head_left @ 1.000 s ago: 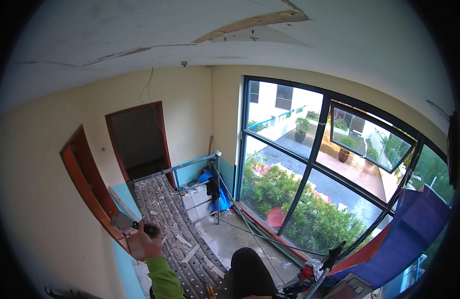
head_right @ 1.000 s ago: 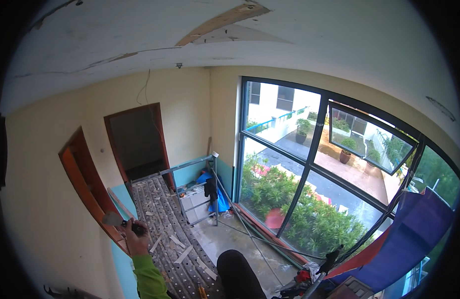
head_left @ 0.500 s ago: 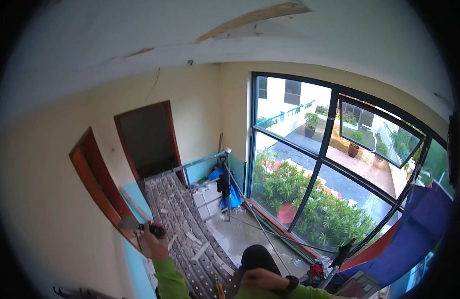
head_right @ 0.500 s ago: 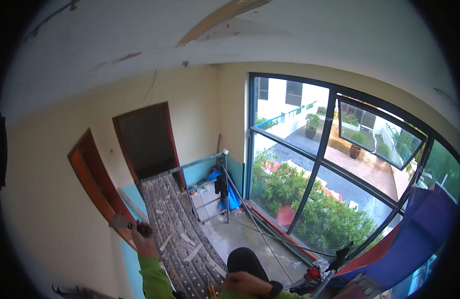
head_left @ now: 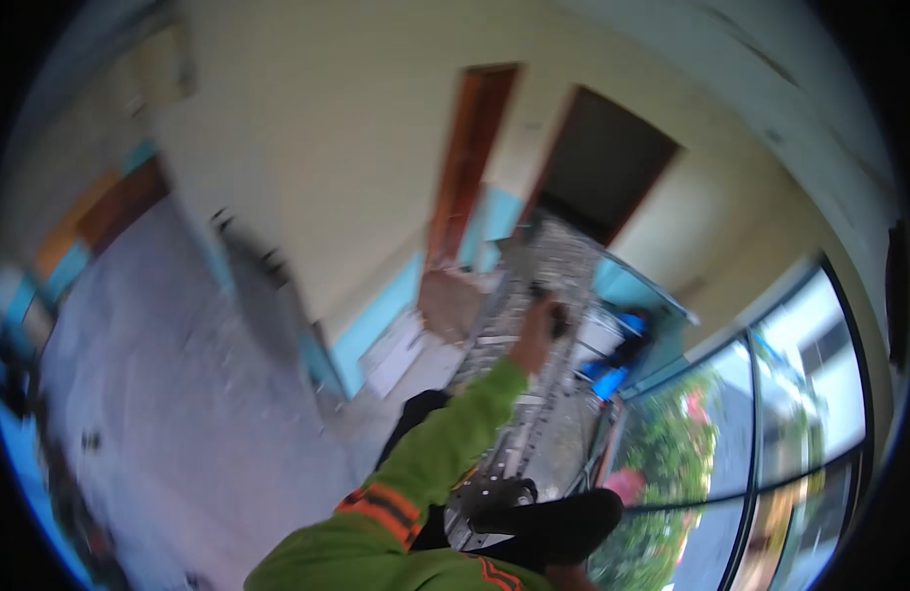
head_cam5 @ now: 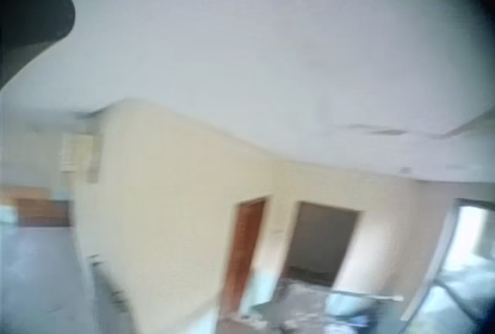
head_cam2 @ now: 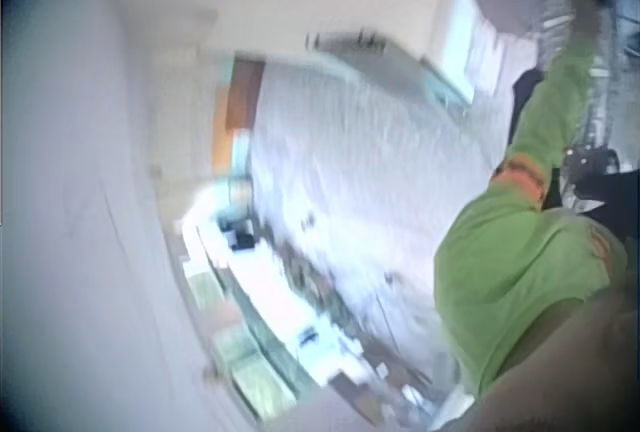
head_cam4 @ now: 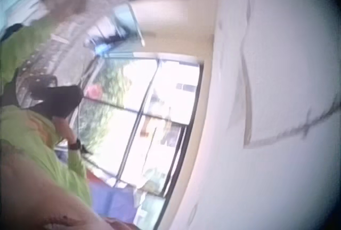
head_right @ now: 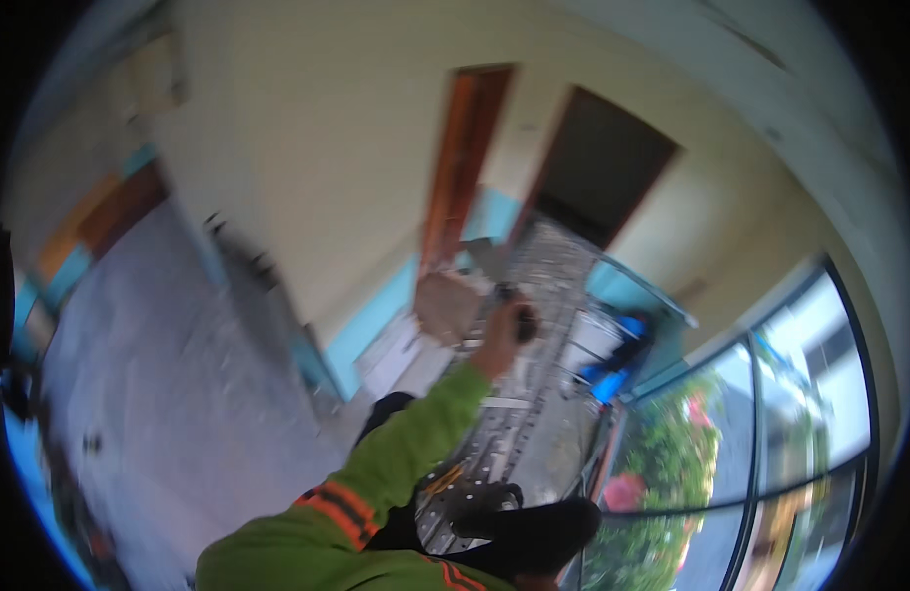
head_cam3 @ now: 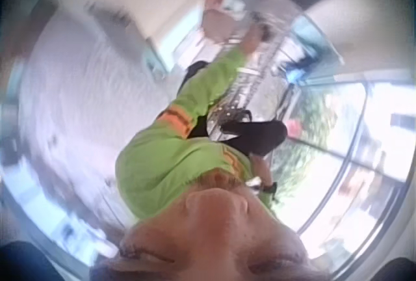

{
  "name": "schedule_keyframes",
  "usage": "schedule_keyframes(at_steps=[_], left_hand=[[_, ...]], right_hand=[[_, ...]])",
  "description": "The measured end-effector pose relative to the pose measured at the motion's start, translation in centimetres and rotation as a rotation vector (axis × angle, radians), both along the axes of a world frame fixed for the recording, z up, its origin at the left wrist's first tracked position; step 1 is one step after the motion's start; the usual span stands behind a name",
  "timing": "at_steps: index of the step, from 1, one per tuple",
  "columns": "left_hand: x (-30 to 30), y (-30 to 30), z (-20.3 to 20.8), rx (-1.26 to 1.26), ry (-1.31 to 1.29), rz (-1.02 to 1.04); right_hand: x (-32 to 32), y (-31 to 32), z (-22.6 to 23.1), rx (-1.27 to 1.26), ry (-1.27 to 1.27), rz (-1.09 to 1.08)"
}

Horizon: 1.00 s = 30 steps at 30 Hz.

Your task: The person scrapes material from the ceiling using a putty knife and pulls off loose pieces by hand.

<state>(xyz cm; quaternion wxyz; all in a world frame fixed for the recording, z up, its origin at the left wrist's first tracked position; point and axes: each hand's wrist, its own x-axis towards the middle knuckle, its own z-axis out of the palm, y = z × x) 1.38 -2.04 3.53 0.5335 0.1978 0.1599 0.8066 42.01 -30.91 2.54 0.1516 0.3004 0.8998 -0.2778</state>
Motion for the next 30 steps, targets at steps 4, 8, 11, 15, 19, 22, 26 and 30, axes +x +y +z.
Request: schedule_keyframes(at_steps=[4,8,11,15,19,22,26,30], left_hand=[[-0.2,-0.8,3.8,-0.263,-0.232,-0.027],[-0.3,-1.5,5.6,-0.319,-0.245,0.048],[-0.6,-1.3,5.6,-0.307,-0.243,0.054],[0.0,-1.9,6.0,-0.315,-0.327,0.052],[0.5,-0.7,3.3,-0.279,-0.155,0.066],[-2.9,-0.2,1.9,-0.264,-0.149,0.128],[-5.2,-2.4,0.4,-0.005,1.056,0.751],[-5.3,-4.2,3.0,-0.041,0.868,0.528]], right_hand=[[-1.0,2.7,-0.4,0.071,-0.034,-0.035],[-5.5,5.5,-0.2,-0.226,-0.052,-0.315],[-6.8,6.9,-0.5,-0.325,-0.049,-0.384],[-5.7,6.4,-1.2,-0.450,-0.017,-0.521],[-2.4,2.7,-0.1,-0.574,0.110,-0.707],[-2.1,2.1,3.0,-0.672,0.215,-0.749],[-9.8,1.9,7.1,-0.467,0.161,-0.504],[-11.4,1.1,6.0,-0.401,-0.105,-0.115]])
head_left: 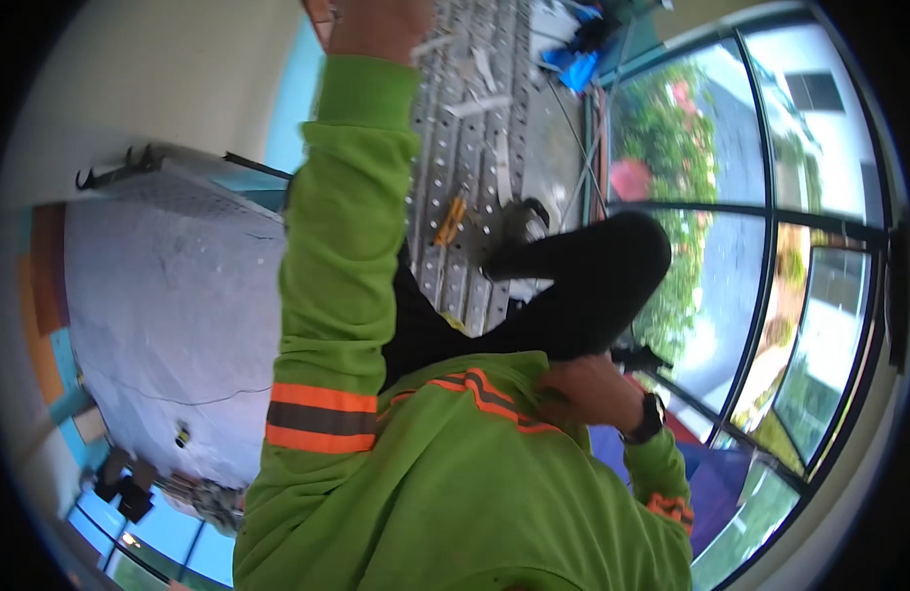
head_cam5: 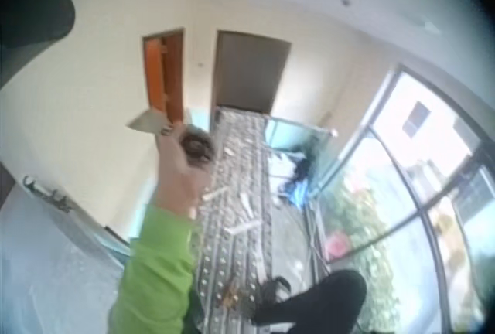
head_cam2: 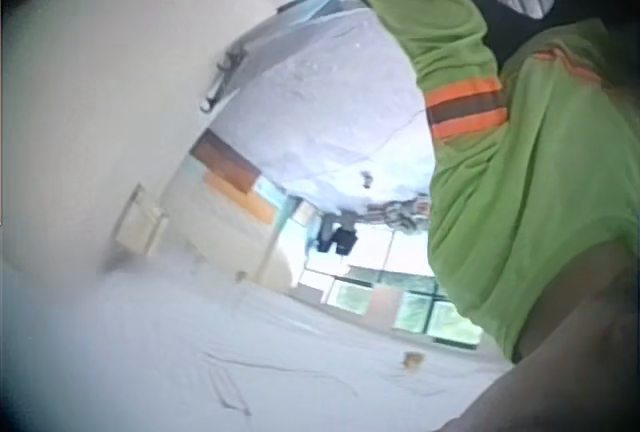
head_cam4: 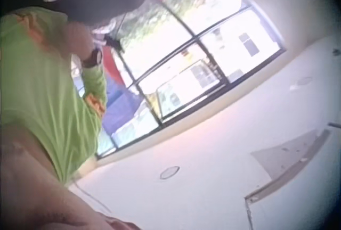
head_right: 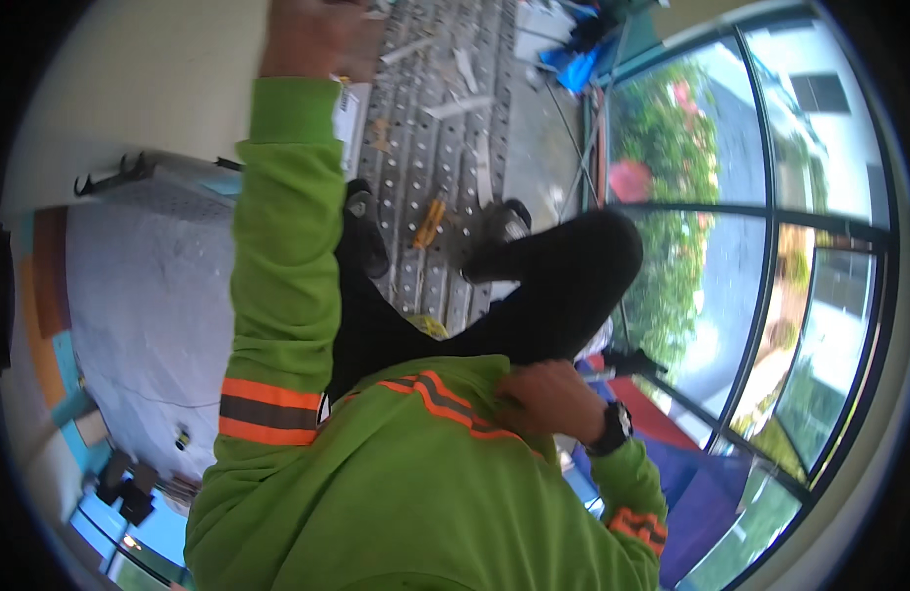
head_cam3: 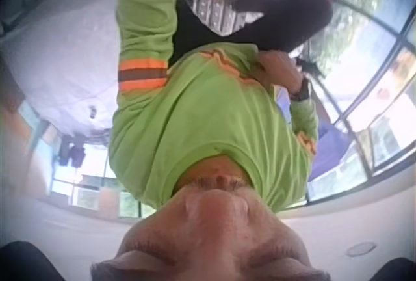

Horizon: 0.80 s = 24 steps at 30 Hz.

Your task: The person scrapes material from the ceiling using a putty knife and pulls off loose pieces by hand.

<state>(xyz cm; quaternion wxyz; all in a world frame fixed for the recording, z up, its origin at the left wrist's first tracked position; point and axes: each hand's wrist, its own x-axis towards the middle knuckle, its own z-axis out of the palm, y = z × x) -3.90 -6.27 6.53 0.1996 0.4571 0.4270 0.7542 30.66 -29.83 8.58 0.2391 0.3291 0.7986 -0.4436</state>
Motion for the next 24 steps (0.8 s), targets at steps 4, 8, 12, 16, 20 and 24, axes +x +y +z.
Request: schedule_keyframes(at_steps=[4,8,12,16,20,24], left_hand=[[0.4,1.7,2.3,-0.132,-1.228,-0.436],[0.2,1.8,1.2,-0.129,-1.172,-0.564],[0.5,1.7,1.6,-0.092,-1.155,-0.548],[0.8,1.1,1.9,-0.097,-1.091,-0.454],[0.5,0.5,2.5,-0.111,-1.138,-0.459],[0.3,0.6,2.5,-0.104,-1.134,-0.449]], right_hand=[[-0.5,0.5,-1.6,0.183,0.191,-0.175],[-1.2,0.7,-2.2,0.047,0.503,-0.753],[-1.1,-0.6,-4.6,-0.033,0.313,-0.701],[-1.0,1.0,-4.8,-0.243,0.177,-0.619],[1.4,4.3,-2.1,0.031,0.075,-0.367],[1.0,6.0,1.8,0.089,-0.366,0.096]])
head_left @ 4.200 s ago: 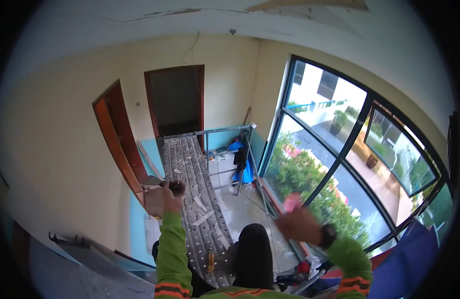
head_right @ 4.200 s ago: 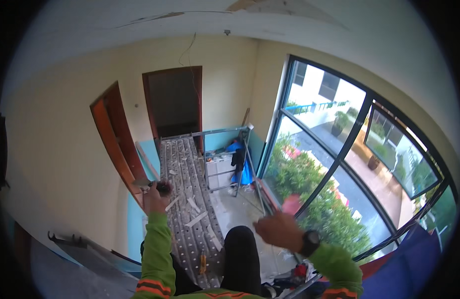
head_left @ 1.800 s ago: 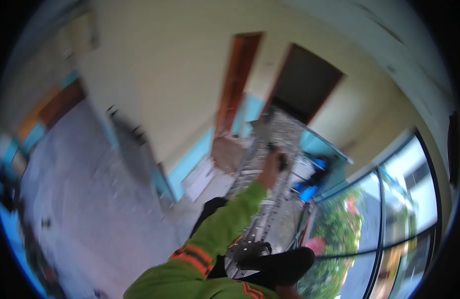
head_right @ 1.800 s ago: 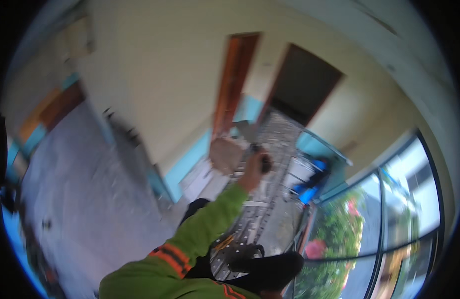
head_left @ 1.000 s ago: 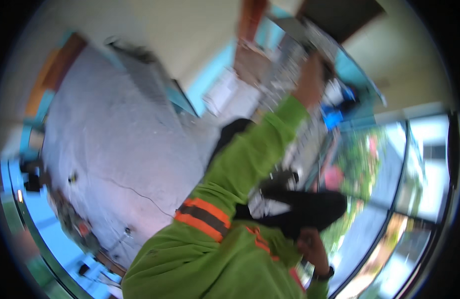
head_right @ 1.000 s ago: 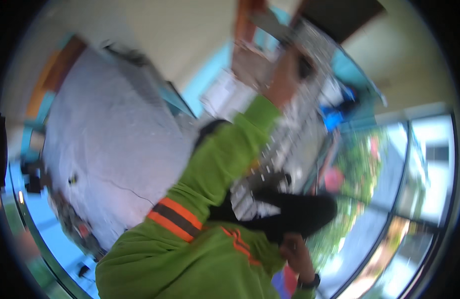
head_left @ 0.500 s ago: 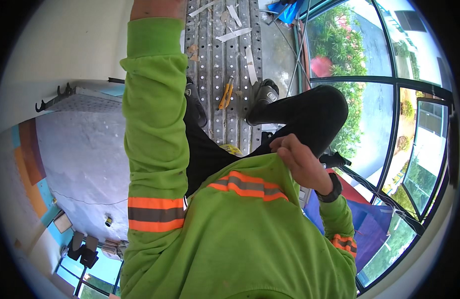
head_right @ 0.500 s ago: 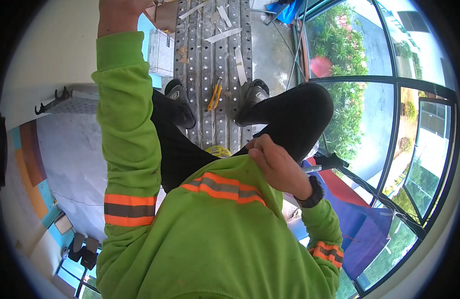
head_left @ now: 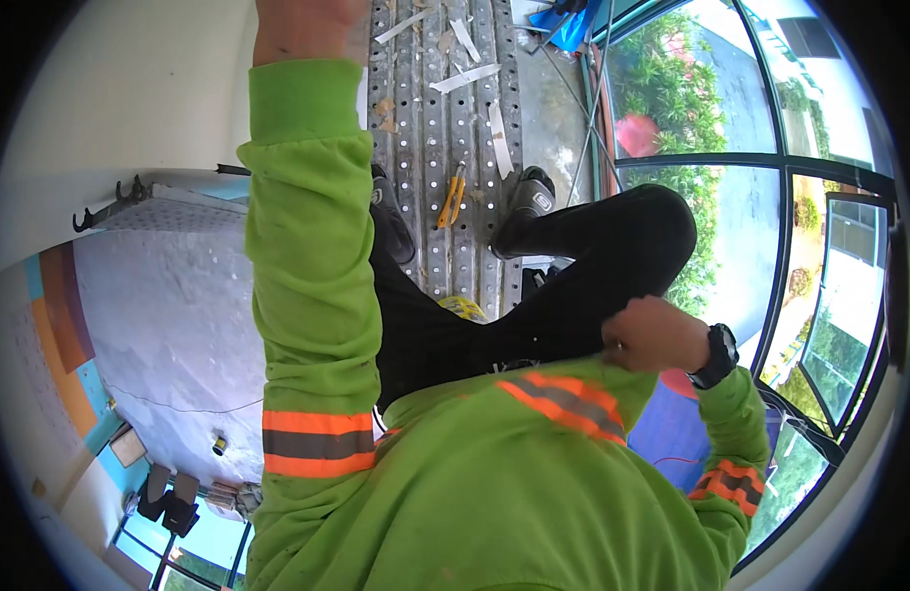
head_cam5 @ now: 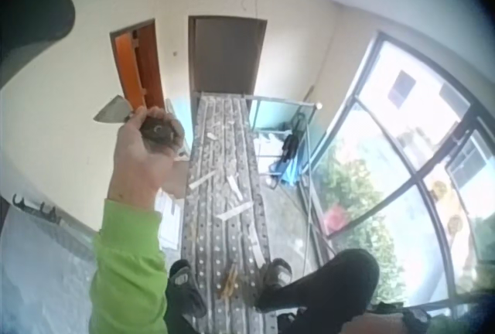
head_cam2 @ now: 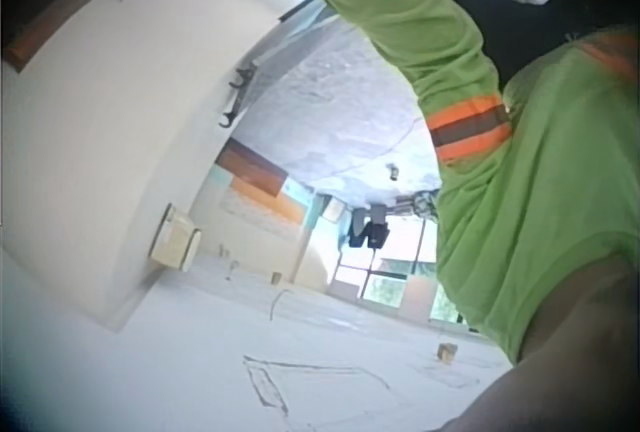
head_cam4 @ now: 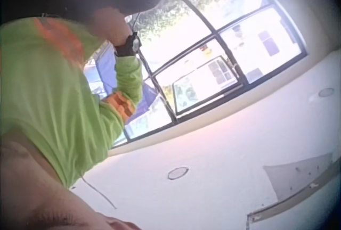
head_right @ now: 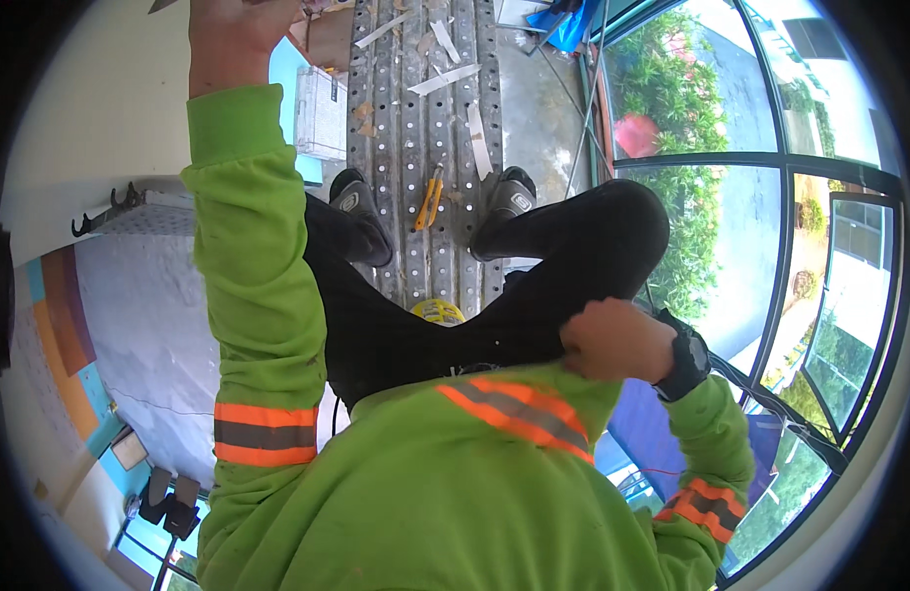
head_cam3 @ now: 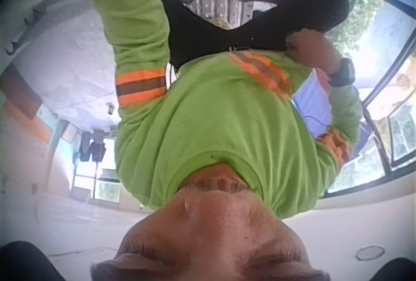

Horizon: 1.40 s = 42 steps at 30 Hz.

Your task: The person scrapes material from the ceiling using a putty knife and pulls off loose pieces by hand.

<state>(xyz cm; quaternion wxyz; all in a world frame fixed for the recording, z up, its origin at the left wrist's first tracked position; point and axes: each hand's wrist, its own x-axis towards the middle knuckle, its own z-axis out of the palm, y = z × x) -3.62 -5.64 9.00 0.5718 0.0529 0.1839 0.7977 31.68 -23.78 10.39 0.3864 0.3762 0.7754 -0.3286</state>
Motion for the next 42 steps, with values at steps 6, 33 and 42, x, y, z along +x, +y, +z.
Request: schedule_keyframes(at_steps=[6,33,42], left_hand=[[1.6,-1.1,0.9,0.047,0.003,-0.014],[-0.7,0.1,0.3,0.023,-0.147,-0.002],[-1.1,0.4,-2.5,0.012,-0.152,-0.072]], right_hand=[[4.2,-1.6,-6.2,-1.159,0.536,-0.652],[-6.2,-10.6,-13.6,-0.416,0.908,-1.162],[-5.4,-9.3,-10.0,-0.234,0.869,-1.054]])
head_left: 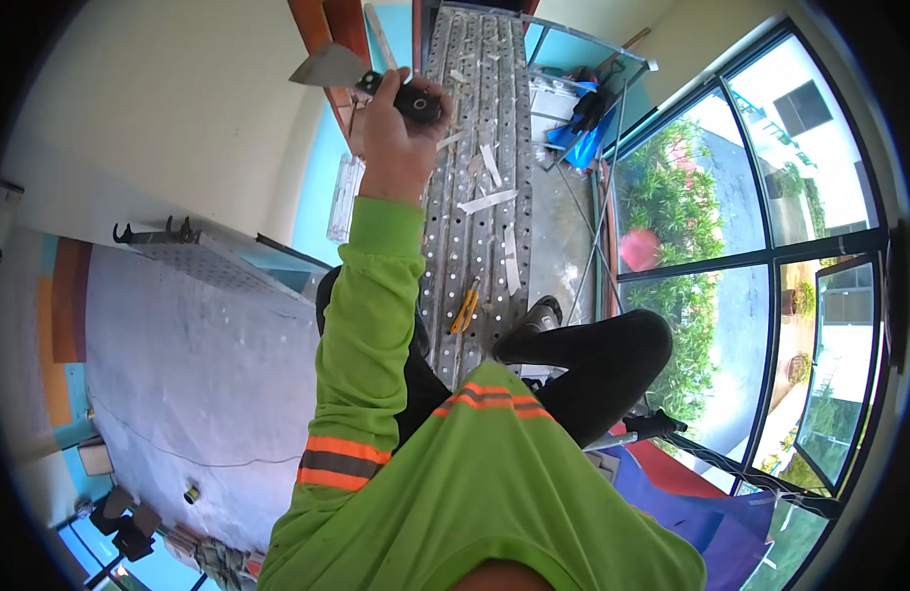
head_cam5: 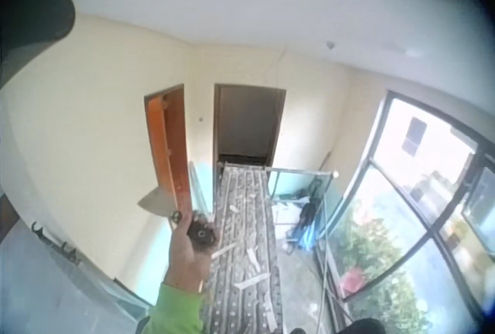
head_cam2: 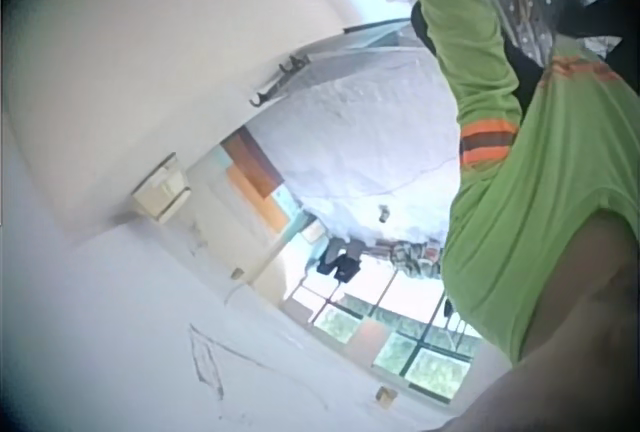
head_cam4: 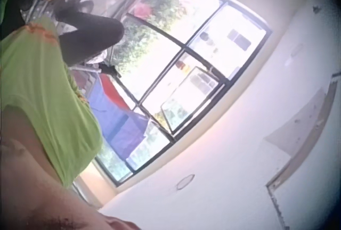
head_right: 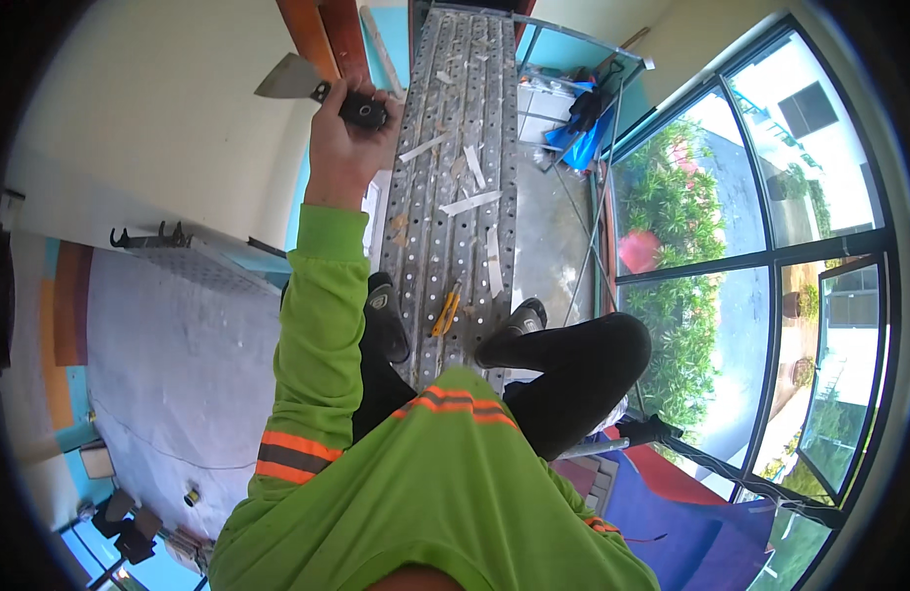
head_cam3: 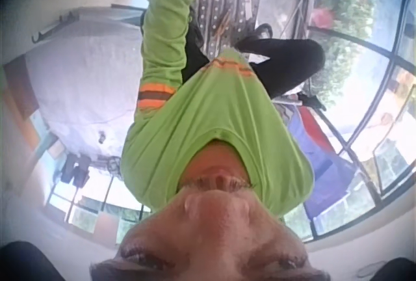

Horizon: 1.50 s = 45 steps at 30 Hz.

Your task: The person scrapes material from the ceiling using a putty knife and pulls off loose pieces by hand.

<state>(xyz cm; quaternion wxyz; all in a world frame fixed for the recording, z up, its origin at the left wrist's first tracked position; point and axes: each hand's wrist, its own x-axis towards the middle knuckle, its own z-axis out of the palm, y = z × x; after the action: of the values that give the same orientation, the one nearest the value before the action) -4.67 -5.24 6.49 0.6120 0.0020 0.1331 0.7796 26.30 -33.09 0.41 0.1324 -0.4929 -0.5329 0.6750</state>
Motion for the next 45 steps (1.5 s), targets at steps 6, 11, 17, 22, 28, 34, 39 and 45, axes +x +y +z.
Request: schedule_keyframes(at_steps=[6,11,17,22,28,34,39,45], left_hand=[[0.0,0.2,-0.3,-0.062,0.043,0.011],[0.2,-0.8,1.1,-0.008,0.067,0.027],[0.3,-0.5,1.6,-0.004,0.023,0.013],[-0.1,-0.9,1.4,-0.061,0.074,0.060],[-0.2,-0.3,1.3,-0.030,0.077,0.069],[1.5,0.7,1.1,-0.059,-0.004,0.027],[0.8,0.7,0.9,-0.070,0.000,0.035],[-0.8,-0.3,1.1,-0.005,0.061,0.044]], right_hand=[[0.1,-0.5,0.5,0.028,-0.036,-0.004],[0.3,-0.9,0.0,0.009,-0.069,0.021],[0.5,-1.3,-0.2,-0.007,-0.098,0.035],[0.9,-1.9,-0.2,-0.013,-0.115,0.043],[1.1,-1.2,0.5,0.028,-0.134,0.039],[1.1,-1.1,0.9,0.060,-0.140,0.034],[1.6,-1.3,0.6,0.040,-0.141,0.030],[1.3,-1.4,0.3,0.015,-0.162,0.048]])
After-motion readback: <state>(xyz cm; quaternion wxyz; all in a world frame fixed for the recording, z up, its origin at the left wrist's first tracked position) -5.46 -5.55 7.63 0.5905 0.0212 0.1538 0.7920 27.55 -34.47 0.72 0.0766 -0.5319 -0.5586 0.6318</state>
